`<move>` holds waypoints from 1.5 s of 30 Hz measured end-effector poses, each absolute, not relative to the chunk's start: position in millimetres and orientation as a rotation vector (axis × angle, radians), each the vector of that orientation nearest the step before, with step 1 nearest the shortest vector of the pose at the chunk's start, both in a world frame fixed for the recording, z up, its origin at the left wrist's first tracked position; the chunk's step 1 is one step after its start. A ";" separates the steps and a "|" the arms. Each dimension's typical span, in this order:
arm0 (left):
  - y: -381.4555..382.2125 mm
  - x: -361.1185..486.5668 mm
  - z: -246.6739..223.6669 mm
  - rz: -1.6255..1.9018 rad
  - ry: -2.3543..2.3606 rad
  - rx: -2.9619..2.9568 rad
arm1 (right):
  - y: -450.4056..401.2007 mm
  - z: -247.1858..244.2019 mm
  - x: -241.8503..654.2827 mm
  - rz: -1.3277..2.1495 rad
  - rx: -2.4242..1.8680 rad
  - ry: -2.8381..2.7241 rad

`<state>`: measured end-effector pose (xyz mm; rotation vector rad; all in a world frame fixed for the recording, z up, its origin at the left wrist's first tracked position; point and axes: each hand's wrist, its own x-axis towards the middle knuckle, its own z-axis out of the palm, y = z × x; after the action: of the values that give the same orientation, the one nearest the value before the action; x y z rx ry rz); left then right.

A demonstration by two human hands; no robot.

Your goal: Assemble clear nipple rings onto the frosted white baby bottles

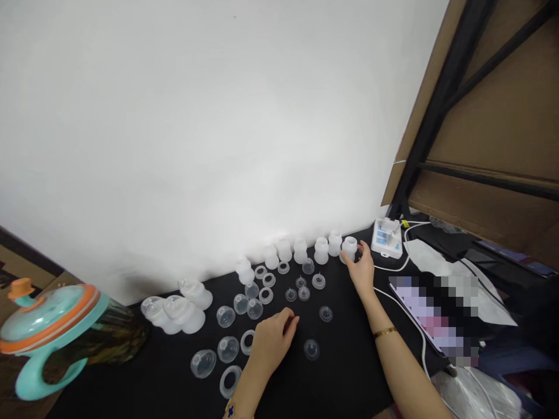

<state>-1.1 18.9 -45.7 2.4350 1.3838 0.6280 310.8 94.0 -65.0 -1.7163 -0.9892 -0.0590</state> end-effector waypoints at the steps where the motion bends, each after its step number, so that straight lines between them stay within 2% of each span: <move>1: 19.1 -1.4 -46.2 0.636 1.382 2.435 | 94.9 -66.7 312.4 -0.044 -1.719 -0.983; 11: 19.0 -1.7 -42.8 0.589 1.377 2.448 | 98.7 -72.7 322.4 0.028 -1.764 -0.977; 18: 18.9 -1.7 -42.3 0.581 1.354 2.480 | 88.6 -54.1 313.4 0.026 -1.675 -0.873; 21: 19.3 -1.6 -43.4 0.581 1.355 2.484 | 82.6 -40.5 304.7 0.138 -1.519 -0.756; 25: 19.8 -1.5 -45.4 0.657 1.367 2.465 | 74.3 -23.7 284.4 0.498 -1.143 -0.772; 33: 20.0 -4.5 -43.0 1.089 1.444 2.217 | 57.1 -18.3 227.6 1.018 -0.846 -0.955; 38: 19.2 -9.4 -38.2 1.274 1.418 2.033 | 50.4 -21.7 207.4 1.114 -0.852 -1.106; 45: 16.9 -8.8 -32.9 1.212 1.382 2.139 | 46.7 -28.9 188.4 1.082 -0.995 -1.370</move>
<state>-8.8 16.9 -32.9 2.1392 1.3823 1.2117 188.4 46.7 -28.9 -0.9955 -1.3697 1.0821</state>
